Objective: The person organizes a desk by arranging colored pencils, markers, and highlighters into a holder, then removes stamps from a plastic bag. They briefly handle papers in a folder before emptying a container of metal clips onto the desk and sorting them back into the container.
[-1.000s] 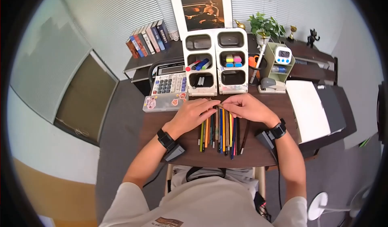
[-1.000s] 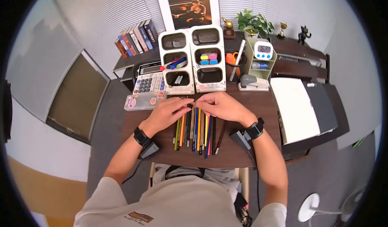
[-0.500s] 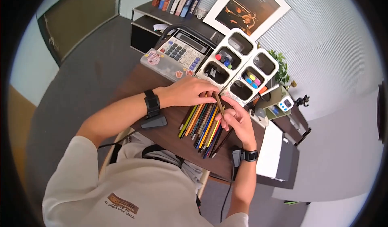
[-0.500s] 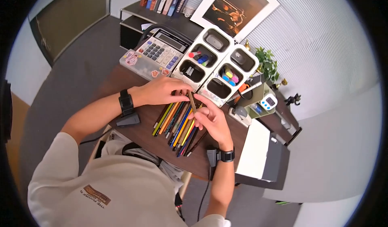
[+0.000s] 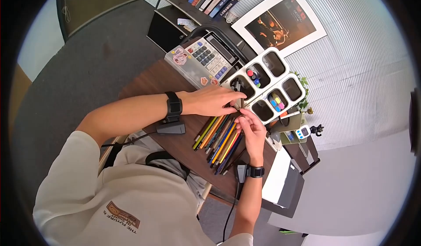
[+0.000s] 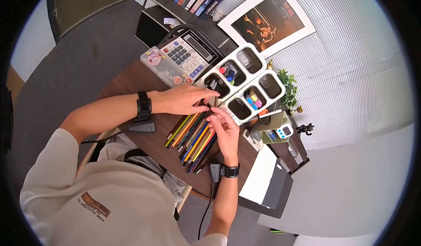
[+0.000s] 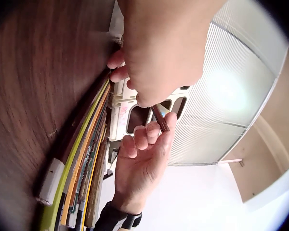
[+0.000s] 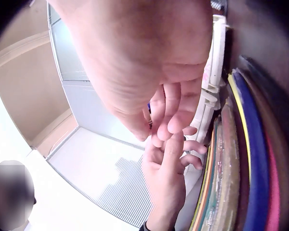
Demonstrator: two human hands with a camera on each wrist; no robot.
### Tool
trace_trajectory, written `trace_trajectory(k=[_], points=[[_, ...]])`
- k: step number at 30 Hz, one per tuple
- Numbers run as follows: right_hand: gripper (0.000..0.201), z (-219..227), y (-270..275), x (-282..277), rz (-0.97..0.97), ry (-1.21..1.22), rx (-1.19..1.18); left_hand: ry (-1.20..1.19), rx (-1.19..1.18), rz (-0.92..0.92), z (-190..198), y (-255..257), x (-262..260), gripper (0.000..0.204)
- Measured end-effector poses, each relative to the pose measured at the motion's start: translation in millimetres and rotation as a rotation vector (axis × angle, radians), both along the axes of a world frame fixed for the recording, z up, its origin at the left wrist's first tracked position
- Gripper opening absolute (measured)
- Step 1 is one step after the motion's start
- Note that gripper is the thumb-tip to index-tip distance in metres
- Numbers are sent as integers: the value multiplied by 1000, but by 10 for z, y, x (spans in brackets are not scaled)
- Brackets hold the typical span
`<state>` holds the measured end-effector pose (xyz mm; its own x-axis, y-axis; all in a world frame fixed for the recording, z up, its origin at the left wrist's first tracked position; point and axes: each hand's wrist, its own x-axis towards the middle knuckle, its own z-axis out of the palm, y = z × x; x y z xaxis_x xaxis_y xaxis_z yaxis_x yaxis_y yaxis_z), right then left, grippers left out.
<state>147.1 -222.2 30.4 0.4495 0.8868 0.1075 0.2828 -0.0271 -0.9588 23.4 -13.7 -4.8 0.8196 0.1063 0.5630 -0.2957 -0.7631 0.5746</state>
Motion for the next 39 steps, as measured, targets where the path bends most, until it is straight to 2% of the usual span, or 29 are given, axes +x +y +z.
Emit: trace_trajectory(k=[3,9,11,14,22,25,27,29,31,35,39], points=[[39,-38,107,-3,1,9,-2,35,-7,-25,-2,-5,-2,56],[54,-21,98,-9,50,23,43,-83,32,-9,-35,-34,5,55],[54,8,86,-14,33,0,43,-87,9,5,-2,-51,-22,47],[49,22,33,44,20,-13,24,-12,-11,-73,34,-43,-16,45],[35,101,-97,97,-84,-68,-64,1,40,-68,26,-59,-28,35],[28,180,-200,129,-121,-171,-171,-64,53,-63,5,-44,-21,30],[24,208,-275,172,-146,-318,-328,-119,71,-68,-5,-33,-11,29],[22,244,-331,178,-169,-337,-337,-91,53,-66,3,-37,-7,27],[22,318,-385,175,-172,-396,-484,-97,57,-70,7,-42,-11,26],[21,406,-418,117,-181,-392,-627,-76,29,-88,22,-46,-23,25],[16,306,-404,55,-99,-344,-461,-142,32,-106,-17,-36,10,21]])
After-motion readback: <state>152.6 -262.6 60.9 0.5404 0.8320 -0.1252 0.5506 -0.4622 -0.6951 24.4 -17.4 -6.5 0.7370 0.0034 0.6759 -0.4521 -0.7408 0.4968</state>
